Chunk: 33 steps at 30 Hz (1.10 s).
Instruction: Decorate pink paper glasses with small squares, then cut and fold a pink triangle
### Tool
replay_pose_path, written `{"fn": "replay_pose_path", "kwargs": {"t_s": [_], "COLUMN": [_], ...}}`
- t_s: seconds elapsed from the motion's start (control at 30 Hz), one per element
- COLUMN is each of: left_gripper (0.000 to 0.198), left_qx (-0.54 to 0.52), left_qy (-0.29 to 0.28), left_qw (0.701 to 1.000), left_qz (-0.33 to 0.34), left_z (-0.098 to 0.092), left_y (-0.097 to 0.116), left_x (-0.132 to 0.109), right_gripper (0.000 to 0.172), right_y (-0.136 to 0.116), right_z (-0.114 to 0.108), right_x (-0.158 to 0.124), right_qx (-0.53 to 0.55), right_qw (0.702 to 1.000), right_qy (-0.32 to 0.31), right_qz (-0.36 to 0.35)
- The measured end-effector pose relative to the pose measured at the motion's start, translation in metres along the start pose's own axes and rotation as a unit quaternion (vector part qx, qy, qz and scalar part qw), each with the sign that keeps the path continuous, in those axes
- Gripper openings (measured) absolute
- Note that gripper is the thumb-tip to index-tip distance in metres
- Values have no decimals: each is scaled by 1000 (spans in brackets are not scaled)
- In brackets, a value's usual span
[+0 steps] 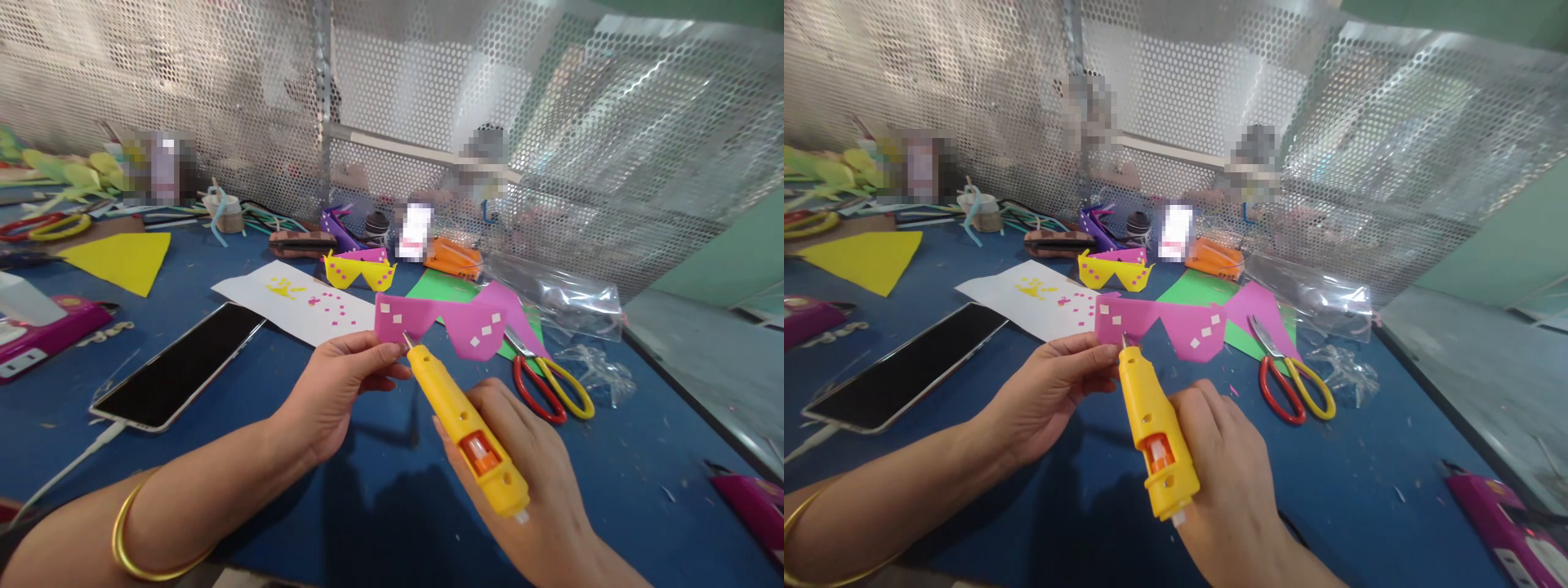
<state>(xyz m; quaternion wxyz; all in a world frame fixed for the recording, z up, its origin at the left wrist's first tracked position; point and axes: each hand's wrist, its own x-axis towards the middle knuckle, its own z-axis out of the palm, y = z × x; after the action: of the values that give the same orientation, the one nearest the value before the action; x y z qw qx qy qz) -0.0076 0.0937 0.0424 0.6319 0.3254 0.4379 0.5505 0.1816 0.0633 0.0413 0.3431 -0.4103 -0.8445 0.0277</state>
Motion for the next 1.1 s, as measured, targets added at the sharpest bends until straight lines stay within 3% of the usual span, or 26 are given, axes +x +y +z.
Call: {"fn": "replay_pose_path", "kwargs": {"t_s": [0.47, 0.77, 1.1], "left_gripper": [5, 12, 10], "left_qx": [3, 8, 8], "left_qy": [3, 10, 12], "left_qw": [1000, 1000, 1000], "left_qz": [1, -7, -9], "left_z": [2, 2, 1], "left_y": [2, 2, 2], "left_x": [-1, -1, 0], "right_gripper": [8, 8, 25], "right_y": [2, 1, 3], "right_z": [0, -1, -1], "right_x": [-1, 0, -9], "right_qx": [-11, 17, -25], "right_qw": [1000, 1000, 991], "right_qy": [8, -15, 122], "right_qz": [-4, -15, -57]}}
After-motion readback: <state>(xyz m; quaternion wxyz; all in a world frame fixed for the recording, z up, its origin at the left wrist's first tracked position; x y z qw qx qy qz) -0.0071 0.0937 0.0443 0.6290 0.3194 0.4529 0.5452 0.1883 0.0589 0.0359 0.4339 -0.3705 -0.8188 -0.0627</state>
